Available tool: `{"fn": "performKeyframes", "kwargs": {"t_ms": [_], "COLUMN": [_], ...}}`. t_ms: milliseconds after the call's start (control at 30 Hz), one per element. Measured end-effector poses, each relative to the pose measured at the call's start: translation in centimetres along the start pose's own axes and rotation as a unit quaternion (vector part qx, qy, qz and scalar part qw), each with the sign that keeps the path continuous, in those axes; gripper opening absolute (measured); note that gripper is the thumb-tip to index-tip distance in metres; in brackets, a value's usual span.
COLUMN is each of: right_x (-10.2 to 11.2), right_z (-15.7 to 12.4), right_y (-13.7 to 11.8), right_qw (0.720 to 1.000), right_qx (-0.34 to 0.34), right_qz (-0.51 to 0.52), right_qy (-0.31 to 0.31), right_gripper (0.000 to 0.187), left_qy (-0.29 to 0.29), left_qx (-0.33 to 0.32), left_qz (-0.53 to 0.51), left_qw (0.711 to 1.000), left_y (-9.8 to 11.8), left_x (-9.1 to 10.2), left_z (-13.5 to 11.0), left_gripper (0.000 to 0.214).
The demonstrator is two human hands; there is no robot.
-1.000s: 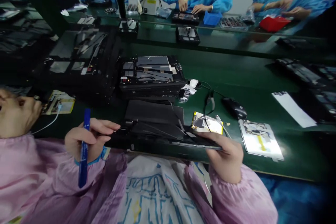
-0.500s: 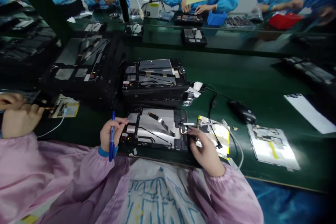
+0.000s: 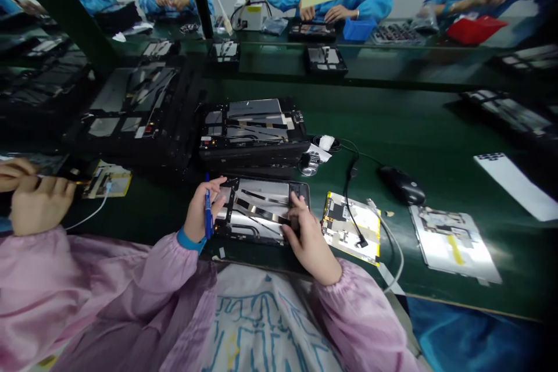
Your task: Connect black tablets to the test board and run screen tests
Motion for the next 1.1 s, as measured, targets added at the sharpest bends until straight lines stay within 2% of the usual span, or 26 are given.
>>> {"fn": "performKeyframes", "kwargs": {"t_ms": [67, 100, 133, 200, 233, 300, 367, 433, 500, 533, 633, 767, 933, 1100], "right_x": [1.1, 1.5, 1.8, 1.8, 1.7, 1.4, 1.7, 2.8, 4.6, 5.5, 6.8, 5.1, 4.6, 5.1], "right_z": [-0.2, -0.4, -0.7, -1.4, -1.8, -2.2, -1.9, -0.6, 2.0, 3.5, 8.1, 11.8, 12.5, 9.4], "right_y": [-0.1, -0.5, -1.1, -2.9, -3.8, -5.2, -5.6, -4.6, -2.6, -1.4, 1.9, 4.2, 4.6, 2.6], "right_qw": [0.999, 0.999, 0.998, 0.995, 0.992, 0.985, 0.98, 0.983, 0.99, 0.993, 0.988, 0.982, 0.988, 0.989], "right_qx": [-0.002, 0.008, 0.028, 0.089, 0.121, 0.172, 0.196, 0.182, 0.137, 0.114, 0.052, 0.028, 0.011, 0.065], "right_qz": [0.017, 0.018, 0.014, 0.001, -0.003, -0.007, -0.002, -0.001, -0.015, -0.033, -0.116, -0.177, -0.14, -0.129], "right_qy": [0.034, 0.049, 0.058, 0.047, 0.034, 0.004, -0.026, -0.035, -0.004, 0.021, 0.086, 0.062, 0.057, 0.019], "right_gripper": [0.029, 0.034, 0.039, 0.044, 0.042, 0.027, 0.02, 0.025, 0.028, 0.029, 0.028, 0.025, 0.026, 0.026], "left_qy": [0.005, -0.02, -0.065, -0.195, -0.257, -0.332, -0.335, -0.276, -0.217, -0.207, -0.262, -0.307, -0.333, -0.345], "left_qx": [-0.011, -0.017, -0.021, -0.027, -0.028, -0.027, -0.007, 0.027, 0.062, 0.071, 0.062, 0.055, 0.024, 0.021], "left_qz": [0.017, 0.021, 0.021, -0.005, -0.024, -0.057, -0.075, -0.093, -0.106, -0.104, -0.063, -0.013, 0.016, 0.01], "left_qw": [1.0, 0.999, 0.997, 0.98, 0.966, 0.941, 0.939, 0.956, 0.968, 0.97, 0.961, 0.95, 0.942, 0.938], "left_y": [1.3, 2.1, 2.8, 4.3, 5.0, 5.9, 5.9, 5.5, 4.8, 4.6, 4.0, 2.3, 1.3, 1.5], "left_x": [0.1, -0.2, -0.8, -2.8, -4.0, -5.9, -6.9, -7.1, -7.2, -7.5, -9.8, -12.8, -13.9, -13.7], "left_z": [0.3, 0.3, 0.3, -0.3, -0.7, -1.5, -1.7, -1.3, -0.7, -0.5, -0.3, -0.7, -1.3, -1.3], "left_gripper": [0.026, 0.031, 0.039, 0.053, 0.055, 0.049, 0.039, 0.032, 0.024, 0.019, 0.007, 0.007, 0.011, 0.011]}}
Point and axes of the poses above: each hand's wrist, its own z-axis towards the middle knuckle, its own x-axis out of the back of the hand, y = z × x, the point moved 5 cm from there along z, towards the middle knuckle, and after that the axes turned 12 degrees about -x, right-handed, at the moved point
